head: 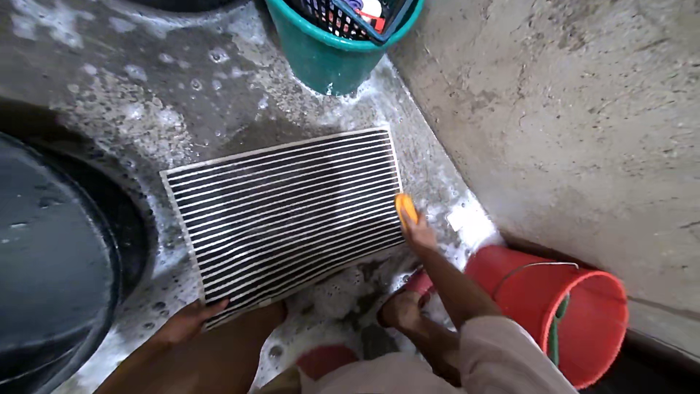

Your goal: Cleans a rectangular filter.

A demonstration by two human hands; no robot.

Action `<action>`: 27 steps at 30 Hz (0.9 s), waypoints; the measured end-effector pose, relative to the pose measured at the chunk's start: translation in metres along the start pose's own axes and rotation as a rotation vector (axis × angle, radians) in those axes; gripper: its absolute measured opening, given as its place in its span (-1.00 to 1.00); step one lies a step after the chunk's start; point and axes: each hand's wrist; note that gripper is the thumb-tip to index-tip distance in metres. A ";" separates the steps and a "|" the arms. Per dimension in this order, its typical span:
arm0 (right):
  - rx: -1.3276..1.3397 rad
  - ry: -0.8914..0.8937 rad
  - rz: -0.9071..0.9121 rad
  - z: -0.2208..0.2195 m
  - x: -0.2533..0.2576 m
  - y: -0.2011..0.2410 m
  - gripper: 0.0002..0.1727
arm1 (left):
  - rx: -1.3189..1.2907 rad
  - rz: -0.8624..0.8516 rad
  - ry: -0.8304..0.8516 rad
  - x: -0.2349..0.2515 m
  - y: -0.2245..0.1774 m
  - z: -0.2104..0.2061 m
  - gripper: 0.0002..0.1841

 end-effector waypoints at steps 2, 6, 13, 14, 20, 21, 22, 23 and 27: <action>0.059 0.291 -0.102 -0.001 -0.063 -0.024 -0.32 | -0.002 -0.001 0.005 -0.020 -0.013 -0.003 -0.61; 0.056 0.359 0.020 0.017 -0.057 -0.036 -0.30 | -0.101 0.012 0.015 -0.017 -0.010 -0.002 -0.68; 0.246 -0.176 -0.401 0.041 0.157 0.084 -0.19 | -0.246 0.003 0.038 0.068 0.074 0.006 -0.53; 0.264 -0.160 -0.492 0.047 0.185 0.119 -0.16 | -0.246 0.020 0.034 0.069 0.073 0.006 -0.54; 0.356 0.061 -0.113 0.044 0.129 0.381 -0.14 | -0.100 0.044 0.004 0.022 0.023 0.001 -0.63; 0.393 0.131 0.056 0.039 0.106 0.408 -0.15 | -0.059 0.039 0.007 0.018 0.016 0.001 -0.61; 0.393 0.184 0.235 0.037 0.092 0.423 -0.16 | -0.027 0.032 0.014 0.021 0.016 0.003 -0.59; 0.368 0.224 0.382 0.039 0.089 0.427 -0.15 | -0.014 0.025 0.019 0.027 0.020 0.004 -0.57; 0.346 0.167 0.385 0.048 0.155 0.336 -0.37 | -0.107 0.037 0.026 0.039 0.039 0.006 -0.57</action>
Point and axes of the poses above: each hand's wrist, its own x-axis towards the middle knuckle, its own z-axis out of the back of the hand, y = z × x, and after that the axes turned 15 degrees about -y, right-handed
